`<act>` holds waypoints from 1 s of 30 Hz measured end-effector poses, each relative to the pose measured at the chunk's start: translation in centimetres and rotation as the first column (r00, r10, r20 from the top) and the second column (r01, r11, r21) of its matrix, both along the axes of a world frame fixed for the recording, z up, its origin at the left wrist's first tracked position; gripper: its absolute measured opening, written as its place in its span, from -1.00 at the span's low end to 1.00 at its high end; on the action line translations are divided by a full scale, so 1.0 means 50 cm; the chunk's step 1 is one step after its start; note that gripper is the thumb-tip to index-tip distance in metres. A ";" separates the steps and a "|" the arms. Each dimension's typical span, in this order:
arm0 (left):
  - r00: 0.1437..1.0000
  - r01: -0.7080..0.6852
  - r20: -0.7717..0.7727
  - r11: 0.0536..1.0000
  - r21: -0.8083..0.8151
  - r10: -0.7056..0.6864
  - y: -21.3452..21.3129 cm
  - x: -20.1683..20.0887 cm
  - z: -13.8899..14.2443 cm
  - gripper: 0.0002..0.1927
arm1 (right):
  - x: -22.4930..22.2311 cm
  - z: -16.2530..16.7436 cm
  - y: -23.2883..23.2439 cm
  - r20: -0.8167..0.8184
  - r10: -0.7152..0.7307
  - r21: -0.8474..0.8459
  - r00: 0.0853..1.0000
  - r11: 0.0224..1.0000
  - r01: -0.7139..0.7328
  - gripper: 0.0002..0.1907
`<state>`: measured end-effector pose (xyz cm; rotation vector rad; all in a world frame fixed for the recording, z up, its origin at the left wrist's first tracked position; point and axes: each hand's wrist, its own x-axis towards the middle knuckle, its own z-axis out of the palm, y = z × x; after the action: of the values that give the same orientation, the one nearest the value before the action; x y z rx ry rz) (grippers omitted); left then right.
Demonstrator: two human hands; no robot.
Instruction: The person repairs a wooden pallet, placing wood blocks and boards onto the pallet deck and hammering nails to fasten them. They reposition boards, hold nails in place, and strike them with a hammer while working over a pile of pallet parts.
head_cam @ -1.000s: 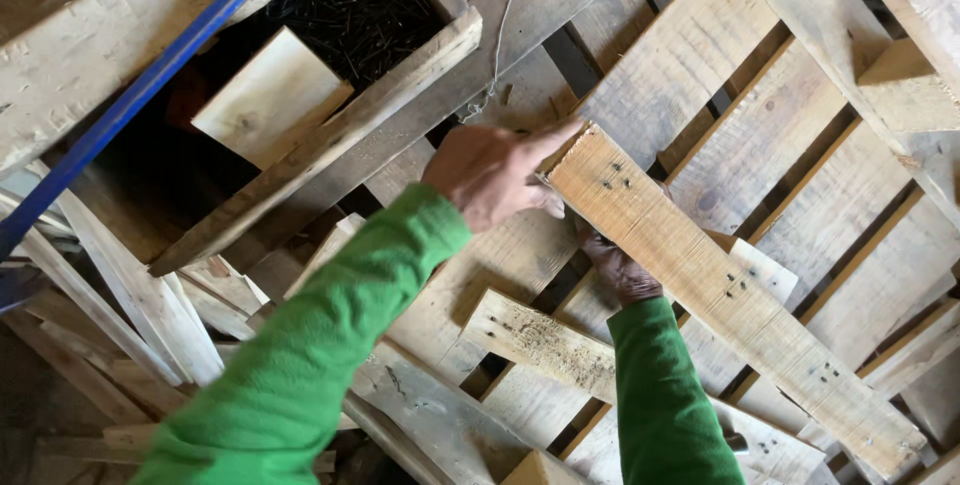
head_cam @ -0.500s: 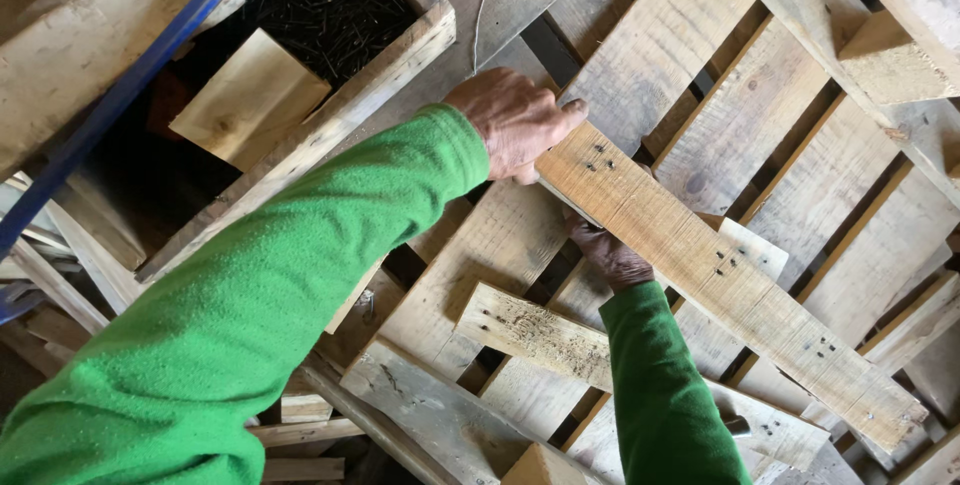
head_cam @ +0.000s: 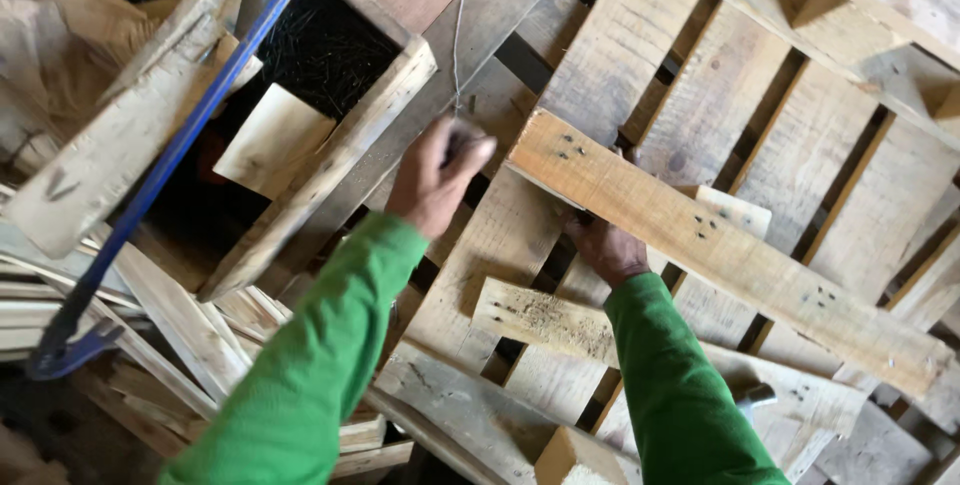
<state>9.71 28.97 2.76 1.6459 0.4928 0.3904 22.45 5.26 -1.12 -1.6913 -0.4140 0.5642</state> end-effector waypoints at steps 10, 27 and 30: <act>0.998 0.021 0.025 0.070 -0.997 0.058 -0.352 -0.247 -0.040 -0.79 | -0.304 0.191 -0.471 0.504 -0.034 -0.451 0.863 0.842 0.296 -0.71; 0.994 0.066 0.070 -0.051 -0.997 -0.083 -0.714 -0.274 0.059 -0.85 | -0.375 0.096 -0.945 0.315 -0.027 -0.822 0.949 0.492 0.287 -0.54; 0.970 0.241 0.241 -0.012 -0.970 -0.011 -0.707 -0.284 0.057 -0.83 | -0.340 0.098 -0.935 0.187 -0.015 -0.873 0.982 0.455 0.173 -0.52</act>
<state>-4.47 -6.39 5.60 0.1195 0.3101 -0.0641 5.46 -41.47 3.78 -2.7980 -0.0907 0.6104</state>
